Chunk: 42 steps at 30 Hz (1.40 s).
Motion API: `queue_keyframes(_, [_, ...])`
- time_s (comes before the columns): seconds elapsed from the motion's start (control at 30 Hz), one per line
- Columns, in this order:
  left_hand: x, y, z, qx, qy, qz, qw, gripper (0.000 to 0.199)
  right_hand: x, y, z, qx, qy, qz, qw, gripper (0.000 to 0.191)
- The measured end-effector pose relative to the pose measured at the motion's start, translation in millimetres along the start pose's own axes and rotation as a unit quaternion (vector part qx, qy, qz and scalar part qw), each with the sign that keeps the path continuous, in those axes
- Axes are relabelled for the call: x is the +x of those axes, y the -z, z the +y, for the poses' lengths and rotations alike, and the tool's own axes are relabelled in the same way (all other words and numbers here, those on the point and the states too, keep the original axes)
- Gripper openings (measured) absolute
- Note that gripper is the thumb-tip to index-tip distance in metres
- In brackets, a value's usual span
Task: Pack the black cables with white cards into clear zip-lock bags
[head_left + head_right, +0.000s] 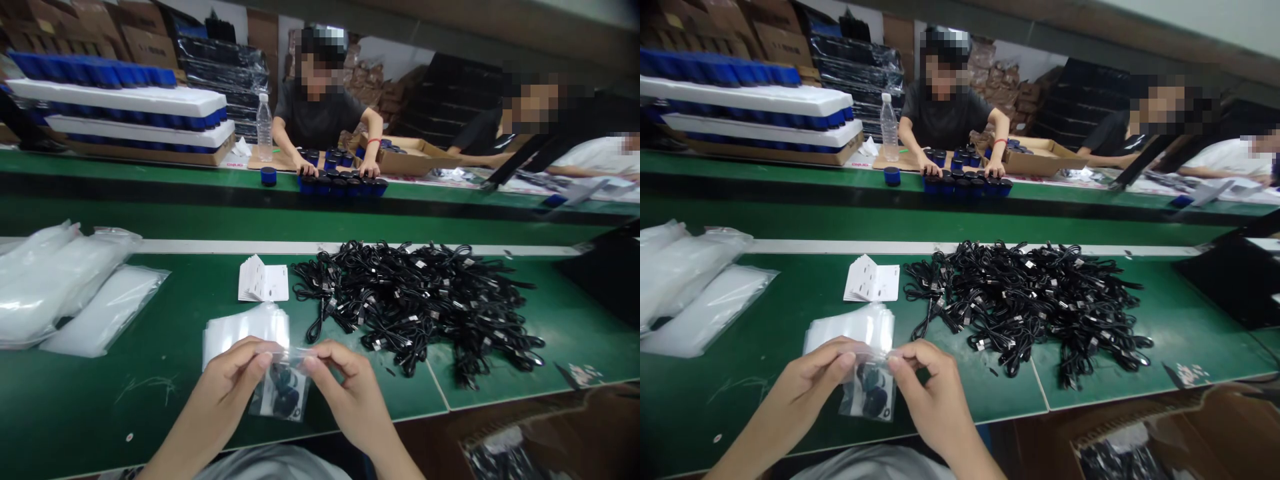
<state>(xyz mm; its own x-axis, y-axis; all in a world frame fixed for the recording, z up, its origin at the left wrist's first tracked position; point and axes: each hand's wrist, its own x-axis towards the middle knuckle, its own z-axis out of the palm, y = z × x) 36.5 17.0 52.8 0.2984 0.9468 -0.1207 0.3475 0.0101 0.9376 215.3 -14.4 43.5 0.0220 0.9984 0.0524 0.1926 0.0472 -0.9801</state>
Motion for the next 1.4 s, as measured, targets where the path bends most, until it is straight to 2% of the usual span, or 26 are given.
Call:
queue_keyframes(0.1, [-4,-1.6,2,-0.062,0.056,0.068,0.994,0.022,2,1,-1,-0.001,0.004,0.008,1.000,0.017])
queue_keyframes(0.17, [-6,-2.3,2,-0.075,0.063,0.087,0.991,0.021,2,1,-2,-0.002,0.005,0.024,1.000,0.015])
queue_keyframes(0.23, [-7,-1.2,2,-0.059,0.035,0.097,0.993,0.021,2,1,-2,-0.008,0.011,0.034,0.999,0.014])
queue_keyframes(0.37, [-5,3.1,-2,0.010,-0.063,0.085,0.994,0.017,0,1,-4,-0.035,0.032,0.036,0.998,0.016])
queue_keyframes(0.43, [-5,1.7,-3,0.018,-0.082,0.089,0.992,0.018,0,0,-4,-0.041,0.035,0.039,0.998,0.016])
queue_keyframes(0.6, [-9,-17.8,0,-0.064,0.004,0.168,0.984,0.026,4,-13,0,0.015,0.040,-0.019,0.999,0.016])
queue_keyframes(0.67, [-10,-26.6,-2,-0.063,0.014,0.162,0.985,0.027,4,-22,3,0.023,0.058,0.009,0.998,0.021])
queue_keyframes(0.73, [-10,-32.8,-7,-0.031,0.000,0.130,0.991,0.029,3,-31,8,0.021,0.060,0.067,0.996,0.025])
queue_keyframes(0.83, [-10,-38.0,-18,0.035,-0.042,0.098,0.994,0.031,-2,-44,16,0.019,0.038,0.102,0.994,0.019])
queue_keyframes(0.93, [-12,-41.6,-24,0.056,-0.073,0.131,0.987,0.031,-8,-52,23,0.021,0.034,0.084,0.996,0.010])
queue_keyframes(1.0, [-13,-42.8,-24,0.055,-0.083,0.154,0.983,0.031,-10,-54,25,0.007,0.056,0.089,0.994,0.010])
queue_keyframes(1.1, [-14,-38.7,-23,0.052,-0.089,0.158,0.982,0.031,-9,-51,25,-0.016,0.088,0.096,0.991,0.011])
queue_keyframes(1.27, [-8,-20.8,-14,0.043,-0.060,0.071,0.995,0.027,1,-29,13,0.008,0.054,0.069,0.996,0.014])
queue_keyframes(1.33, [-7,-16.5,-9,0.006,-0.026,0.081,0.996,0.024,3,-21,7,-0.008,0.066,0.051,0.997,0.015])
queue_keyframes(1.4, [-7,-14.9,-6,-0.032,-0.017,0.114,0.993,0.020,4,-16,2,-0.018,0.082,0.040,0.996,0.013])
